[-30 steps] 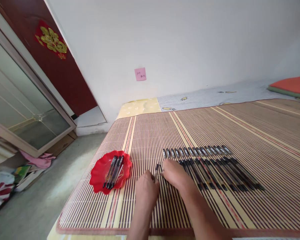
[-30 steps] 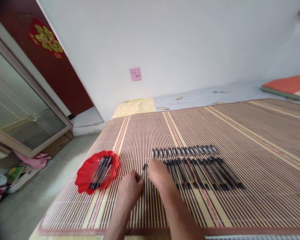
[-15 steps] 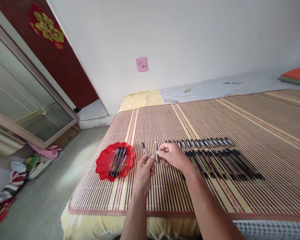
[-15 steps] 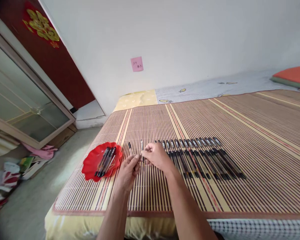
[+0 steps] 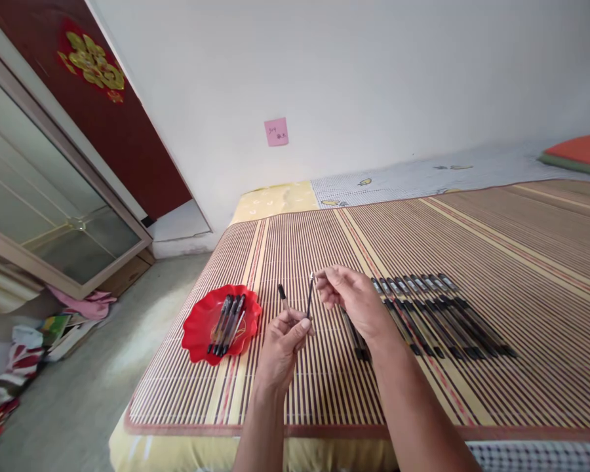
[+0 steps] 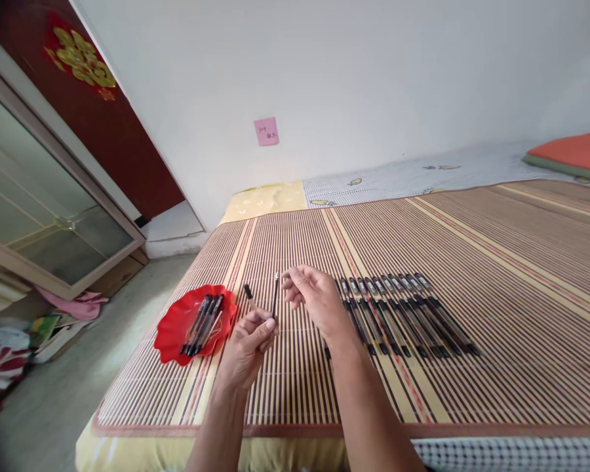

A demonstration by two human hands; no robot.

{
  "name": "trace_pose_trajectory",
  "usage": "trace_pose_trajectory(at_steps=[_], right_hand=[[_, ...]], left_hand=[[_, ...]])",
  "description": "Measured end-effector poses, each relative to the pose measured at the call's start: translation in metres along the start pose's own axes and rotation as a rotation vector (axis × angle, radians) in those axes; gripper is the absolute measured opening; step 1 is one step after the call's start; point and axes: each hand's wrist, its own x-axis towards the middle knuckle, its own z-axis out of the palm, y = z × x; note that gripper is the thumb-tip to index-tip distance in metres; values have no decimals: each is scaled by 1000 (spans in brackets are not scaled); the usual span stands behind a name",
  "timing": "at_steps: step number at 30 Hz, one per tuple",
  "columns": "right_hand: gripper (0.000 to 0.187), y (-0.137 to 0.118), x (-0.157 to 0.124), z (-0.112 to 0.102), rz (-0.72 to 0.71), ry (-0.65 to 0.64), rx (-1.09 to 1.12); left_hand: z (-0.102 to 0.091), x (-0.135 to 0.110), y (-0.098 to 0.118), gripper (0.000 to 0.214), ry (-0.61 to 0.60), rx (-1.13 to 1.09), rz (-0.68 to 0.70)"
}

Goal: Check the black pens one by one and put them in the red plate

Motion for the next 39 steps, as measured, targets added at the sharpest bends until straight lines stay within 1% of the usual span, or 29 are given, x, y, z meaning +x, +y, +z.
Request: trace_pose_trajectory(at_steps=[1, 2, 6, 12, 14, 17, 18, 21, 24, 26, 30, 34, 39], right_hand=[[39, -1, 0, -1, -14, 24, 18], [37, -2, 0, -1, -23, 23, 19], [30, -3, -1, -3, -10, -38, -27], [28, -9, -3, -7, -8, -70, -62], [27, -12, -3, -8, -16, -23, -57], [26, -15, -2, -9, -64, 134, 41], [26, -17, -2, -10, -92, 191, 83], [20, -24, -4, -9, -216, 343, 155], [17, -34, -7, -5, -319, 432, 152], [15, -39, -10, -1, -351, 457, 164], [13, -44, -13, 4, -371, 462, 206], [13, -41, -14, 4, -352, 435, 119], [14, -35, -13, -3, -373, 427, 33]], left_hand=[[1, 0, -1, 37, -9, 22, -3], [1, -1, -1, 36, -18, 44, -5], [3, -2, -2, 32, -37, 91, -6], [3, -4, -2, 32, -26, 161, 13], [4, -5, 0, 35, -47, 200, 48], [4, -6, 5, 49, -58, 247, 103], [4, -7, 6, 51, -55, 264, 117], [3, -9, 12, 48, -59, 317, 138], [3, -10, 15, 48, -69, 348, 125], [2, -10, 16, 48, -73, 357, 110], [2, -11, 16, 46, -83, 391, 99], [3, -12, 17, 45, -80, 416, 95], [1, -12, 17, 45, -80, 436, 107]])
